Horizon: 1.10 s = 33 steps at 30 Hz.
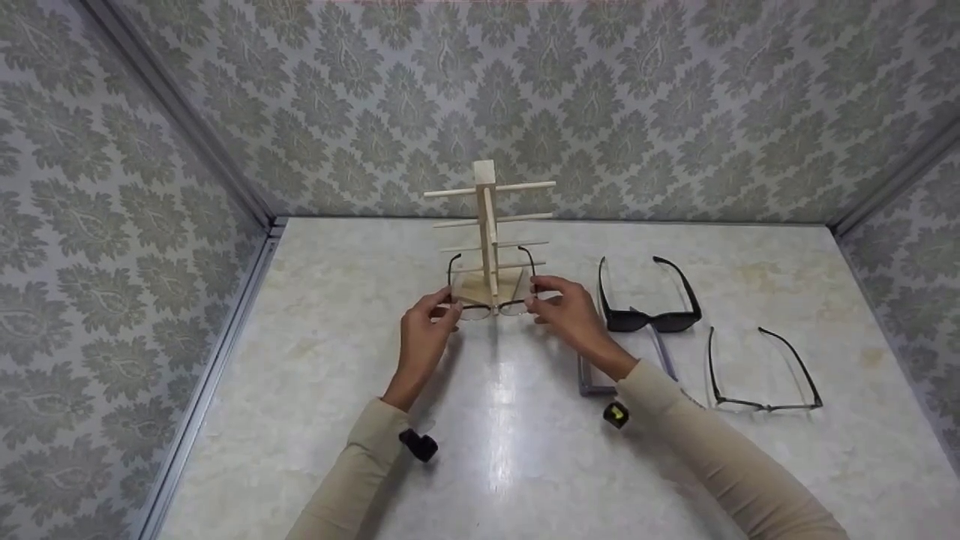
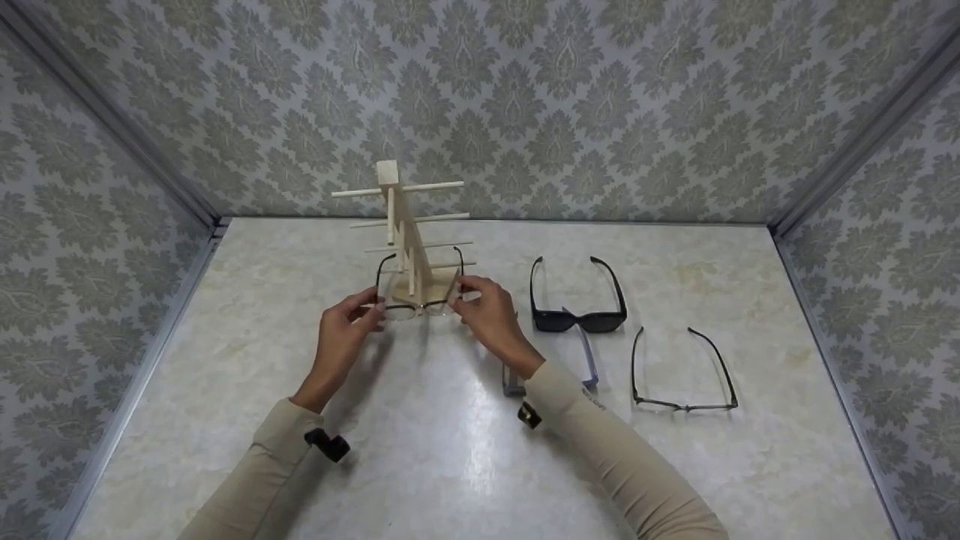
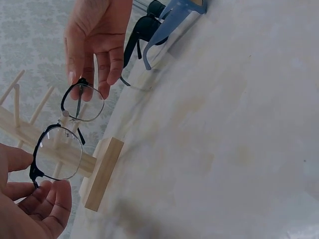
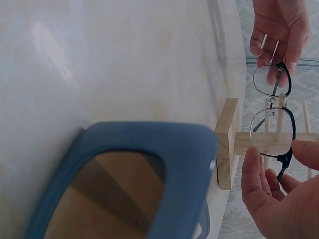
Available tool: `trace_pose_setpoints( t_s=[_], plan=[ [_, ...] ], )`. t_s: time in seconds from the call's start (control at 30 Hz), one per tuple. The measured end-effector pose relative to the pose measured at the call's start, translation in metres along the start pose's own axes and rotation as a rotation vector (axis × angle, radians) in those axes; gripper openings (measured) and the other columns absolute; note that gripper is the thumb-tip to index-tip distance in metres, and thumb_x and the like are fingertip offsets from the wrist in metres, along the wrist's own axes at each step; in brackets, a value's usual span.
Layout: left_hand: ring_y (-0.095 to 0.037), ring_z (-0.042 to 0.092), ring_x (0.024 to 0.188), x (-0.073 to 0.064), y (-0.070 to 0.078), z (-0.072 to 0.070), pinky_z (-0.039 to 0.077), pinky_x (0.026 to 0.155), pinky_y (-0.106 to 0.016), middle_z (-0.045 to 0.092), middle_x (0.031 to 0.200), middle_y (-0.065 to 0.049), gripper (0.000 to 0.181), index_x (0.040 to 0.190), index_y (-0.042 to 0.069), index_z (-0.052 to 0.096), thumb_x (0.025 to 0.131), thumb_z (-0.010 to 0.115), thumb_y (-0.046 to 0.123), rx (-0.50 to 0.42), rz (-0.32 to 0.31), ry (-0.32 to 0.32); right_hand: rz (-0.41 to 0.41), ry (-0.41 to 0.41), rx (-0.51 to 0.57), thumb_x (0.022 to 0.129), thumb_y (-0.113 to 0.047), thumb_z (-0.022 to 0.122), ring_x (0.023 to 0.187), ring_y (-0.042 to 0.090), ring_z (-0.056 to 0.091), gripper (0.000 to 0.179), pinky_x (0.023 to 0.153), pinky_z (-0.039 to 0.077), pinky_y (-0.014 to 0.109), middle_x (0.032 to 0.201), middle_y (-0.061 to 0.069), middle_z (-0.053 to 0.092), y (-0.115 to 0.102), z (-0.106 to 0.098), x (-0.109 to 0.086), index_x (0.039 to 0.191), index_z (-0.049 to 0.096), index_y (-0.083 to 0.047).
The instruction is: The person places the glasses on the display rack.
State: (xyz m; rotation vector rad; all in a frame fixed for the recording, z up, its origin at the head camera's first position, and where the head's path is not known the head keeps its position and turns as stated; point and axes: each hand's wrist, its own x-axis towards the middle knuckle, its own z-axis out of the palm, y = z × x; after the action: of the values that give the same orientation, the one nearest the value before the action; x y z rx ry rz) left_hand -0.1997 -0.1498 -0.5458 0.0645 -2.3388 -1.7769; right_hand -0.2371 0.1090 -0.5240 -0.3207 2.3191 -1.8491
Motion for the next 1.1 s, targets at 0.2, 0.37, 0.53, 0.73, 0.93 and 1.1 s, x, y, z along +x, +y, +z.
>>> trace_pose_setpoints(
  t_s=[0.2,0.37,0.53,0.73,0.93,1.1],
  plan=[
    [-0.025,0.074,0.103,0.000,-0.004,0.002,0.066,0.080,-0.035,0.074,0.129,-0.016,0.045,0.149,-0.004,0.065,0.108,0.072,0.015,-0.022,-0.005,-0.011,-0.008,0.032,-0.055,0.107,-0.011,0.074,0.108,0.037,0.077,0.048,0.088,0.066,0.048,0.140,0.029,0.066,0.001,0.000,0.000,0.151,0.062,0.004],
    [-0.029,0.072,0.114,-0.010,-0.009,-0.003,0.065,0.081,-0.039,0.068,0.142,-0.019,0.057,0.159,-0.001,0.055,0.109,0.072,0.020,-0.031,-0.009,-0.025,-0.013,0.055,-0.123,0.108,-0.023,0.075,0.125,0.037,0.071,0.058,0.099,0.061,0.046,0.151,0.025,0.061,-0.003,-0.007,-0.013,0.159,0.056,-0.003],
    [-0.030,0.069,0.122,-0.026,-0.013,-0.009,0.063,0.085,-0.043,0.067,0.145,-0.018,0.058,0.158,0.000,0.056,0.108,0.074,0.022,-0.013,-0.001,-0.010,-0.056,0.062,-0.157,0.108,-0.021,0.075,0.135,0.041,0.064,0.062,0.113,0.053,0.054,0.154,0.025,0.057,-0.007,-0.022,-0.035,0.162,0.051,-0.002],
    [-0.032,0.069,0.121,-0.042,-0.012,-0.012,0.061,0.090,-0.046,0.069,0.139,-0.021,0.050,0.151,-0.002,0.061,0.108,0.074,0.018,0.001,0.013,0.002,-0.068,0.082,-0.159,0.108,-0.022,0.075,0.137,0.037,0.063,0.061,0.114,0.052,0.052,0.152,0.021,0.059,-0.004,-0.040,-0.055,0.162,0.052,-0.003],
    [-0.031,0.071,0.119,-0.052,-0.009,-0.008,0.062,0.089,-0.040,0.071,0.134,-0.023,0.043,0.144,-0.002,0.066,0.107,0.076,0.016,-0.028,0.026,-0.031,-0.074,0.122,-0.157,0.107,-0.015,0.076,0.136,0.037,0.064,0.056,0.112,0.054,0.052,0.150,0.021,0.061,0.001,-0.052,-0.070,0.158,0.056,-0.001],
    [-0.029,0.071,0.119,-0.060,-0.010,-0.001,0.062,0.086,-0.033,0.071,0.134,-0.023,0.039,0.141,-0.002,0.068,0.107,0.076,0.015,-0.057,0.044,-0.057,-0.074,0.137,-0.167,0.107,-0.014,0.076,0.136,0.035,0.064,0.054,0.112,0.053,0.050,0.151,0.020,0.062,0.004,-0.059,-0.082,0.157,0.058,-0.002]
  ],
)
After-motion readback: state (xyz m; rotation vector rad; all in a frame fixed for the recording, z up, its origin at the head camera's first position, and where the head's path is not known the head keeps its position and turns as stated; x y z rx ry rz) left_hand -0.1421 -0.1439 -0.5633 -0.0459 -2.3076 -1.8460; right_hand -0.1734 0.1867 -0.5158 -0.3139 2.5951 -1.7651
